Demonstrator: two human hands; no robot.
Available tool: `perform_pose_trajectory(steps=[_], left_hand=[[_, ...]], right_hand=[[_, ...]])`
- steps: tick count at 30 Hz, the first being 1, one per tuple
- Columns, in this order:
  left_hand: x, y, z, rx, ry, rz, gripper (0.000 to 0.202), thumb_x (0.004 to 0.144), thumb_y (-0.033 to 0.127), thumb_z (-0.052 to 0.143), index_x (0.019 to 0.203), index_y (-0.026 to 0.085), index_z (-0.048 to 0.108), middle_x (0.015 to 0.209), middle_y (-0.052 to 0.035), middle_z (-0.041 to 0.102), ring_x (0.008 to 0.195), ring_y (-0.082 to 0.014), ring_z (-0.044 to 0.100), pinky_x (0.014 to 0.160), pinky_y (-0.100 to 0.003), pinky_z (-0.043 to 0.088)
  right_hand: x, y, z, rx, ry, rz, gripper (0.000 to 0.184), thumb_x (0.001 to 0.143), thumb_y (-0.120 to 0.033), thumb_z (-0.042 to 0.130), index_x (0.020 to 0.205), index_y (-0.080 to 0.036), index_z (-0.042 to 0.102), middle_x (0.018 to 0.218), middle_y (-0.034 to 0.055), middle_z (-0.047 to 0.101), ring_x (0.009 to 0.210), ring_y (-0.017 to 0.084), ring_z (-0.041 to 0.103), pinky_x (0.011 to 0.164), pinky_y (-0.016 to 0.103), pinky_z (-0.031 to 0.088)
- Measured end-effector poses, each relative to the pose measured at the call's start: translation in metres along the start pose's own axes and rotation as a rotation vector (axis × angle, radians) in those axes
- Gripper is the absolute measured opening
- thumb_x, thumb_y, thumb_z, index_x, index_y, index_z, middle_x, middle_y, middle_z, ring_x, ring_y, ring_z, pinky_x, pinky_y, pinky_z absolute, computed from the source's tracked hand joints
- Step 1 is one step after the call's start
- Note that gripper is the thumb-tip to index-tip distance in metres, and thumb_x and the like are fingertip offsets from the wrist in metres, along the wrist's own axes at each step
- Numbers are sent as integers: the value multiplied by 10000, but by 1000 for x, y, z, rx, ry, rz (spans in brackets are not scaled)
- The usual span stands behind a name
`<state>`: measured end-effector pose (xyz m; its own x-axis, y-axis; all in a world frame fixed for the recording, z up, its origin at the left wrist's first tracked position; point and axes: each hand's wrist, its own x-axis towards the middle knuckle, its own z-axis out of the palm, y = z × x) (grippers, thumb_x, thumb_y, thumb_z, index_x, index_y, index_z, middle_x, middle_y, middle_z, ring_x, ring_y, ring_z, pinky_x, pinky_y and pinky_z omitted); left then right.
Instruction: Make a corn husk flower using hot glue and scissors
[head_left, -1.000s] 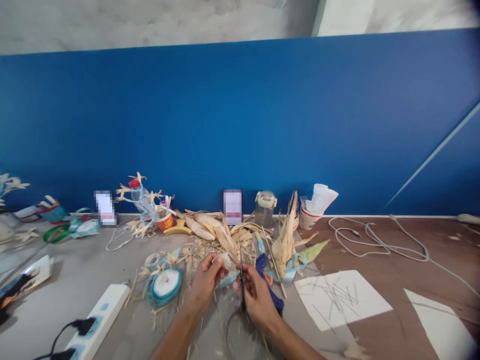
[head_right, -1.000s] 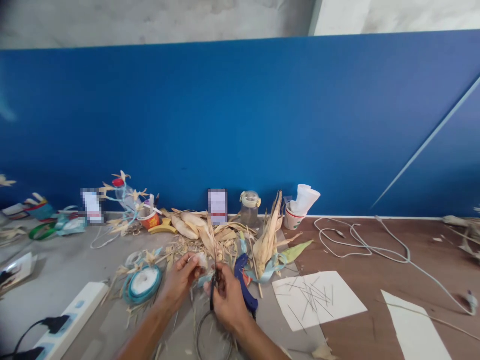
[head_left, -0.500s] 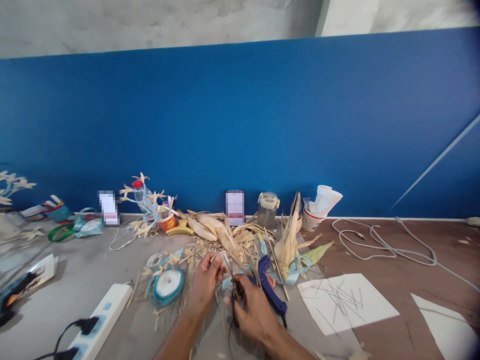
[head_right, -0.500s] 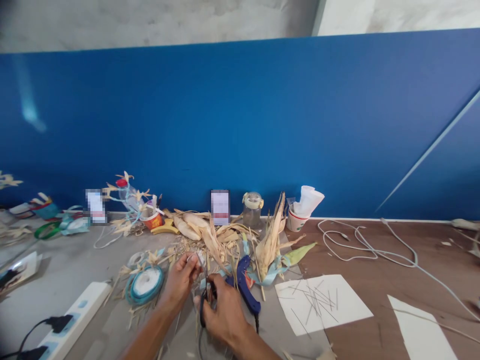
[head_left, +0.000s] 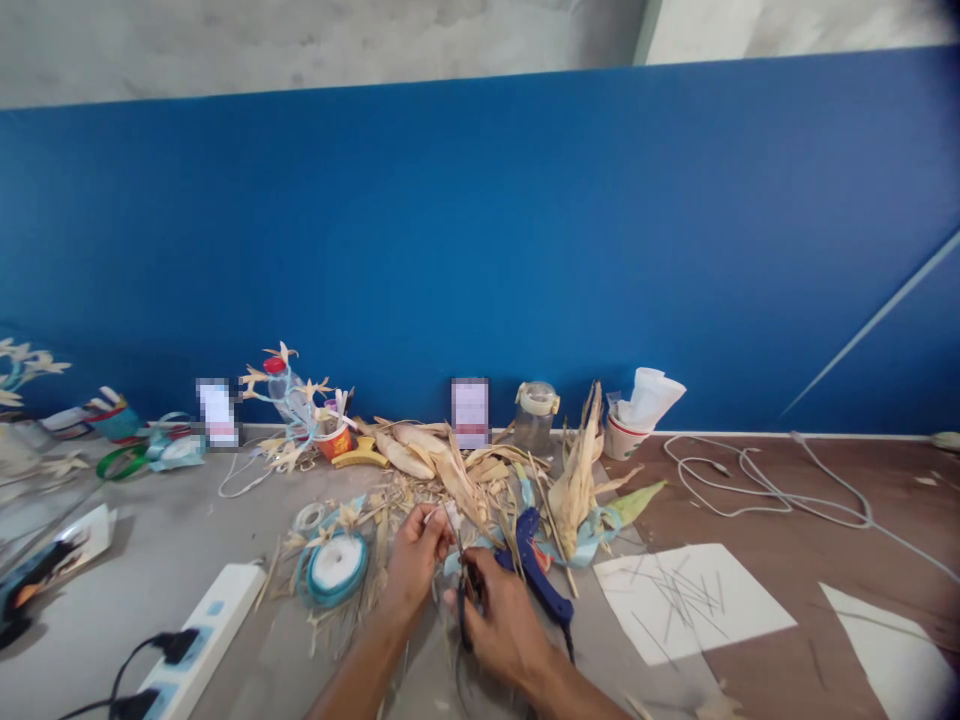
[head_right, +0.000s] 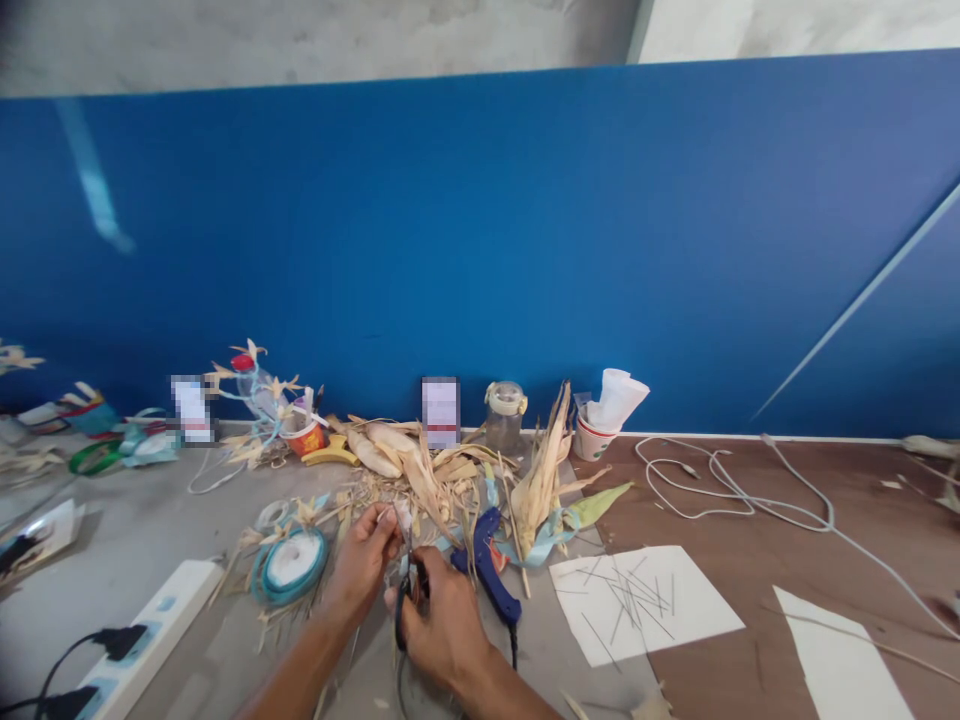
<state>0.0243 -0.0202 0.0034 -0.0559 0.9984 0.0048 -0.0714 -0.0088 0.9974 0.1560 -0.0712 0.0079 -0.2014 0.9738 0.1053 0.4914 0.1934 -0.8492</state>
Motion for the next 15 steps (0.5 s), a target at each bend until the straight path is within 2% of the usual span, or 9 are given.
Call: perform_pose_trajectory(steps=[6,15], left_hand=[[2,-7,-1,-44,-2,-18,286,822,444,579,685,199,522,504,61,496,459,-93,402,506,-228,328],[1,-8,-1,-94,16,-61,285,791,469,612,720,203,539,470,74,473,471,-105,454,530,-234,353]], right_hand=[[1,3,1,47,16,-20,302,796,-284,503,1058,-145,558,770,61,675,661,187,615,605,252,424],[2,5,4,83,21,4,278,783,-228,518,1044,-150,575,786,63,693,661,183,624,612,249,444]])
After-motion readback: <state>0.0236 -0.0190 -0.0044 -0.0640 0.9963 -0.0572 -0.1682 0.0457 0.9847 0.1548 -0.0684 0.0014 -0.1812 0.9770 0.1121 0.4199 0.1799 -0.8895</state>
